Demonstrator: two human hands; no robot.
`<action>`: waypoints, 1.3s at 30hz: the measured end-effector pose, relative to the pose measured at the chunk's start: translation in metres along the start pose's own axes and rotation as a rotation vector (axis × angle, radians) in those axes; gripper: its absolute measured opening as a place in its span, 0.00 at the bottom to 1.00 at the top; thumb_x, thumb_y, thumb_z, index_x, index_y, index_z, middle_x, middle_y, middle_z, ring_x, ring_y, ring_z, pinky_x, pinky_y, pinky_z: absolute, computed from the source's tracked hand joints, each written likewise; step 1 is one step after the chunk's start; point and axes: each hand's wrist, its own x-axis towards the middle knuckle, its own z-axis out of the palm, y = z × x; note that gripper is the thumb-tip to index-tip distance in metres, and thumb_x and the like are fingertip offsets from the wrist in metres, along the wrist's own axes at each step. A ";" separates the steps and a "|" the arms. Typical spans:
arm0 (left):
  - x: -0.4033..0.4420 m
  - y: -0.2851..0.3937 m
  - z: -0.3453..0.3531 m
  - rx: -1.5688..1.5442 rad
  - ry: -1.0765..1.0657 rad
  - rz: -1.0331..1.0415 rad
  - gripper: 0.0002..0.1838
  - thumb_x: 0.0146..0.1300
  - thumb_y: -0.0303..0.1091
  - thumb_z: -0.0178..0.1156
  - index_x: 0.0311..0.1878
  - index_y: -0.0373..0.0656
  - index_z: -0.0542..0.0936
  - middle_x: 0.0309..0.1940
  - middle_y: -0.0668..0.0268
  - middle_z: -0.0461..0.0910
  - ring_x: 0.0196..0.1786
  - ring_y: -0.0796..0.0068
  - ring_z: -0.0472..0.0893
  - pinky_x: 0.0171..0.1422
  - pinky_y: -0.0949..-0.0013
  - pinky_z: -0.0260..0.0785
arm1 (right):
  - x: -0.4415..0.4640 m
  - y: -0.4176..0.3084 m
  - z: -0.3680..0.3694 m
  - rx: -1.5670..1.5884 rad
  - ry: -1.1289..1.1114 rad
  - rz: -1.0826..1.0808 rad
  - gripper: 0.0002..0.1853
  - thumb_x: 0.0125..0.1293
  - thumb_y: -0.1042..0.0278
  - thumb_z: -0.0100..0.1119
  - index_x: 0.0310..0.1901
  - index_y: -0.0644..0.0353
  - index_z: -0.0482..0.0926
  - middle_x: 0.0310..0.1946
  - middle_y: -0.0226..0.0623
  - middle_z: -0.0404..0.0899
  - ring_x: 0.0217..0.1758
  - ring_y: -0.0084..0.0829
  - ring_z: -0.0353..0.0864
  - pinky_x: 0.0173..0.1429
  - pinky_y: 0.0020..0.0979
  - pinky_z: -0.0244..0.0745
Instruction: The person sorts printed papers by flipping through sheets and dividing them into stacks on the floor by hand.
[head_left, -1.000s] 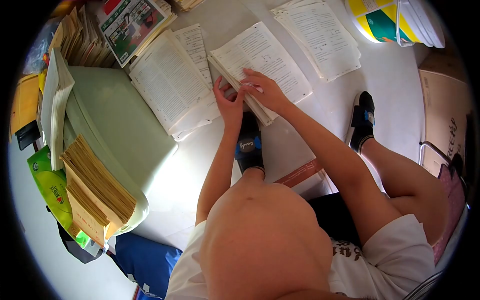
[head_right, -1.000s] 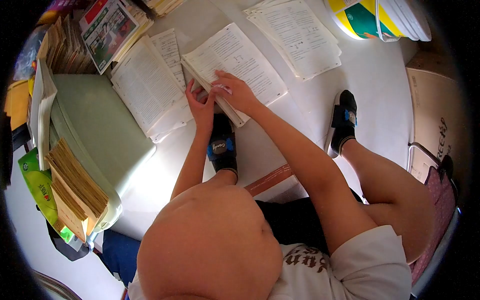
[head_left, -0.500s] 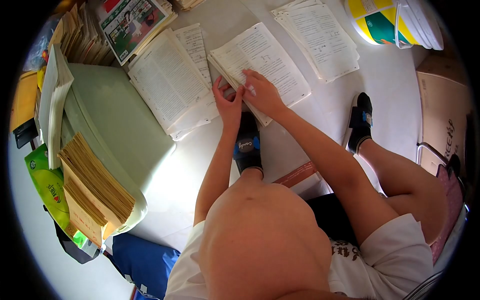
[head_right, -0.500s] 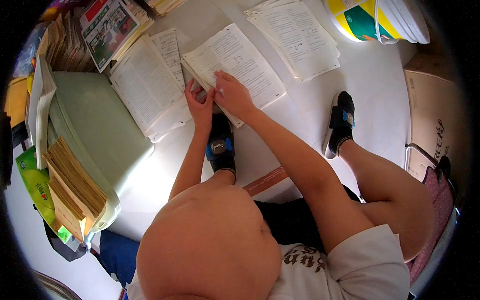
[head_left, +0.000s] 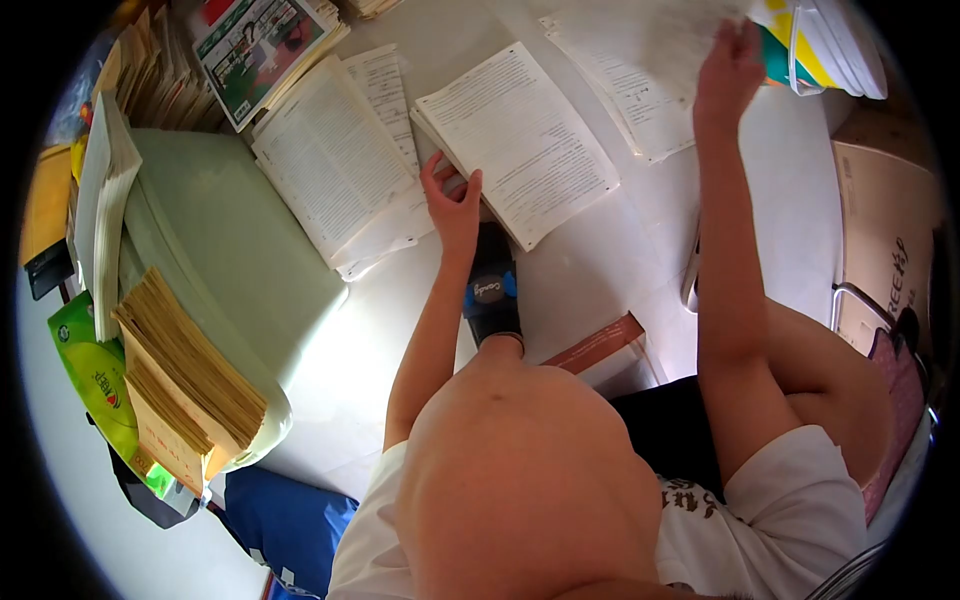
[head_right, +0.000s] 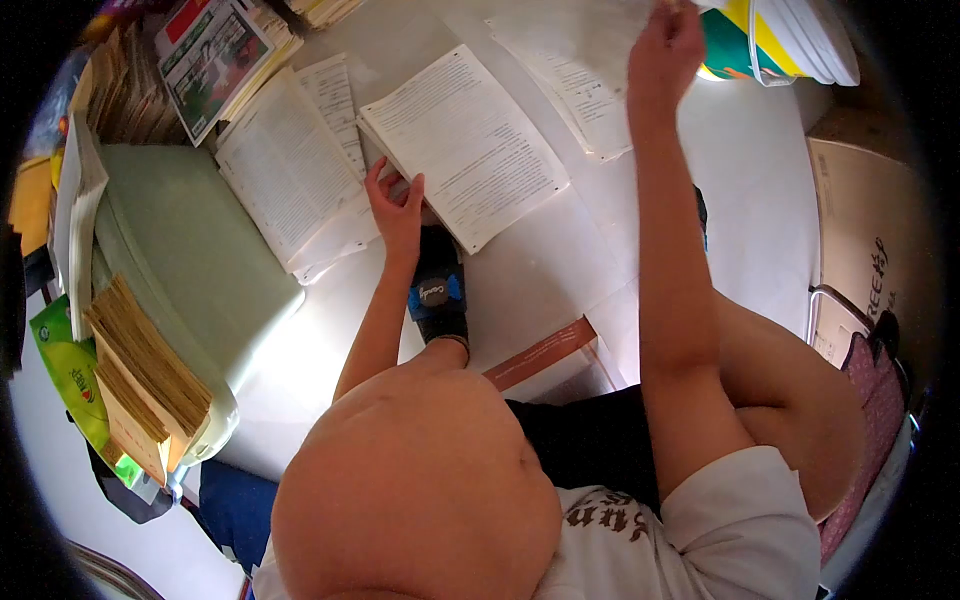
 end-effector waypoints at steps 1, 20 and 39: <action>0.001 -0.002 0.000 0.001 0.001 0.027 0.36 0.67 0.29 0.70 0.74 0.43 0.64 0.57 0.52 0.75 0.49 0.66 0.84 0.50 0.69 0.80 | 0.008 -0.010 -0.008 -0.065 0.049 -0.148 0.19 0.78 0.64 0.57 0.61 0.69 0.80 0.41 0.41 0.87 0.41 0.25 0.81 0.50 0.28 0.77; 0.003 -0.008 -0.002 -0.015 0.016 0.034 0.25 0.76 0.32 0.60 0.72 0.46 0.67 0.54 0.55 0.78 0.45 0.71 0.83 0.45 0.71 0.79 | -0.199 0.099 0.014 -0.434 -0.735 -0.085 0.28 0.74 0.62 0.58 0.72 0.60 0.67 0.80 0.52 0.57 0.84 0.51 0.53 0.84 0.50 0.52; 0.004 -0.009 -0.003 -0.035 -0.012 0.050 0.34 0.69 0.33 0.70 0.72 0.42 0.65 0.56 0.53 0.76 0.53 0.67 0.81 0.53 0.67 0.80 | -0.247 0.001 0.044 0.046 -1.092 -0.046 0.12 0.68 0.58 0.68 0.47 0.54 0.82 0.76 0.44 0.67 0.82 0.46 0.60 0.83 0.56 0.50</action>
